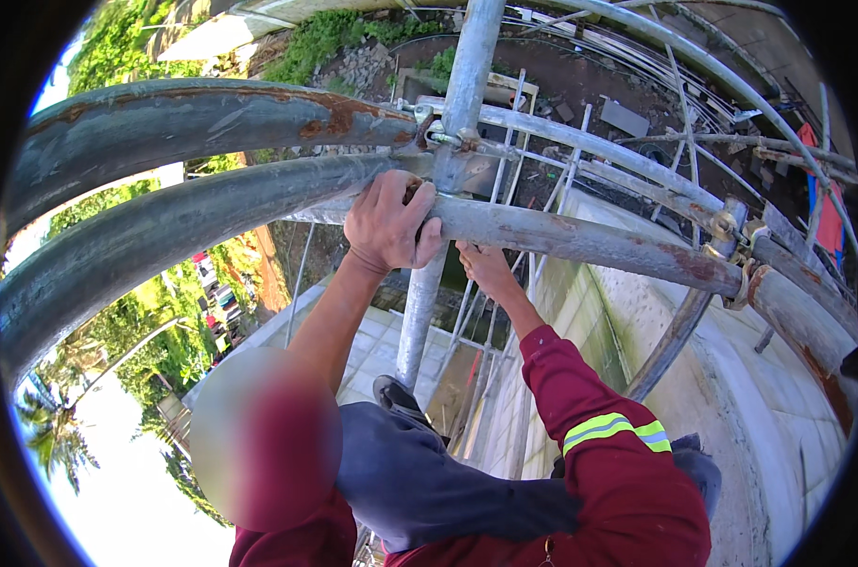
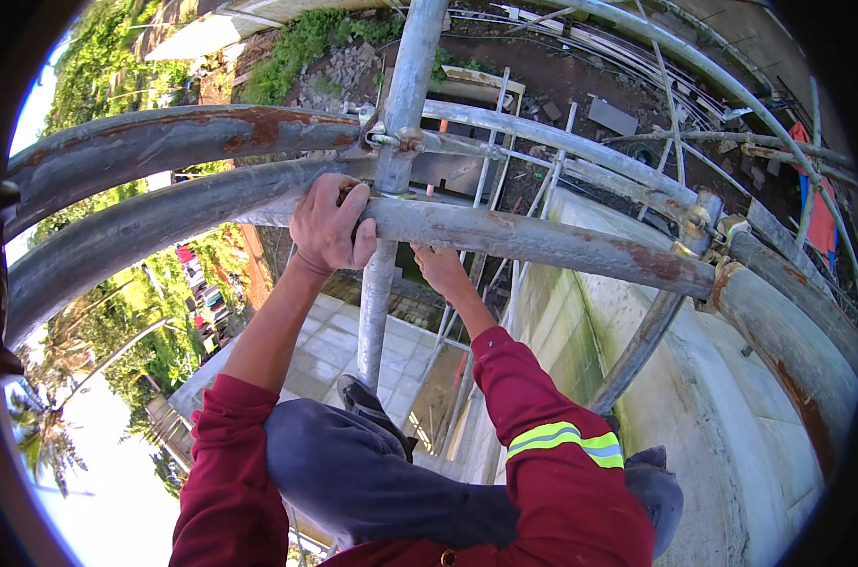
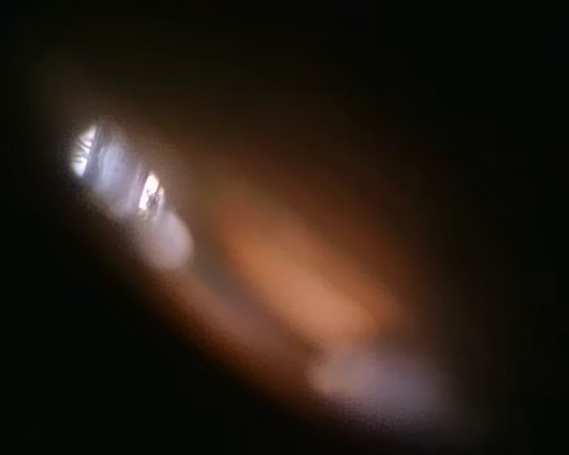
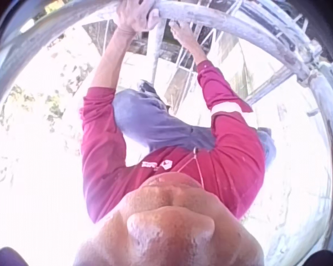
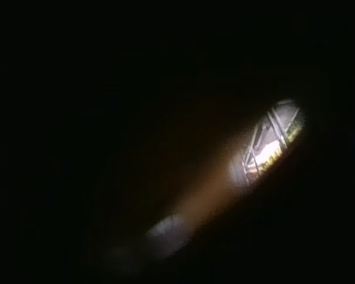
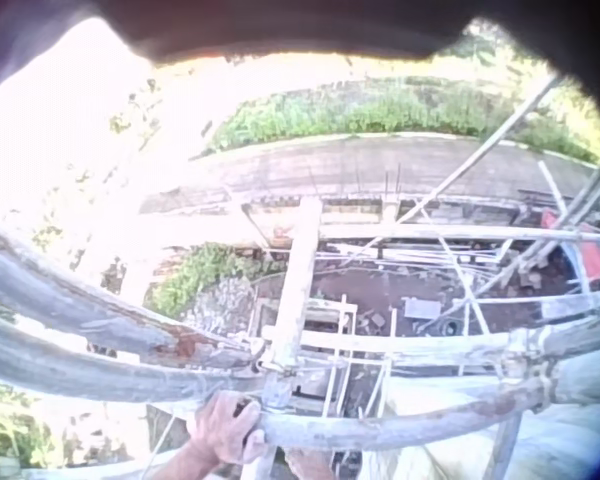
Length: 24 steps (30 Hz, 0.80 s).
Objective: The person assembles a metal scaffolding structure by hand-tightening and then securing multiple couplers with a spanner. They move between joints, aligning poles and tightening fasteners to stabilize the frame.
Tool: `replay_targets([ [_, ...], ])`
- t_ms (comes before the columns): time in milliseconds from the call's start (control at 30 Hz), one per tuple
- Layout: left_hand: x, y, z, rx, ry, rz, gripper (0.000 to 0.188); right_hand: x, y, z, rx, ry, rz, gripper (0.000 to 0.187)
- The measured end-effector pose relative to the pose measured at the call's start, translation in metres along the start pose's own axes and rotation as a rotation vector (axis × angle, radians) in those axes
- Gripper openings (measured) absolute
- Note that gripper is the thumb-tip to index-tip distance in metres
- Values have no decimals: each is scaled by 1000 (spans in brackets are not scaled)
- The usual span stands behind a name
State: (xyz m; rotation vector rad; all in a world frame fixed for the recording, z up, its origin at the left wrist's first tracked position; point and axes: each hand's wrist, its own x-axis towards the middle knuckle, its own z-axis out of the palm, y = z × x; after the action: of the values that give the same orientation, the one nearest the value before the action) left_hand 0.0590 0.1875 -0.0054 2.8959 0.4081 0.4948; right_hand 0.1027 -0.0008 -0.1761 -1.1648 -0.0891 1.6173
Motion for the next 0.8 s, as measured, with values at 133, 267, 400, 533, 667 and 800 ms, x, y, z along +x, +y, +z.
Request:
replay_targets([
  [133,3,0,0,-12,6,22,34,-9,10,27,274,21,-11,22],
  [267,1,1,-3,-6,-44,4,37,-5,3,50,254,83,-94,26],
  [400,2,0,-3,-2,2,17,32,-3,6,49,201,89,-160,21],
  [533,2,1,-1,14,6,13,32,-7,15,51,382,88,-193,14],
  [667,4,1,-3,-4,-4,20,33,5,8,67,308,6,-324,19],
  [800,5,2,-1,-3,22,34,33,9,22,53,354,79,-222,19],
])
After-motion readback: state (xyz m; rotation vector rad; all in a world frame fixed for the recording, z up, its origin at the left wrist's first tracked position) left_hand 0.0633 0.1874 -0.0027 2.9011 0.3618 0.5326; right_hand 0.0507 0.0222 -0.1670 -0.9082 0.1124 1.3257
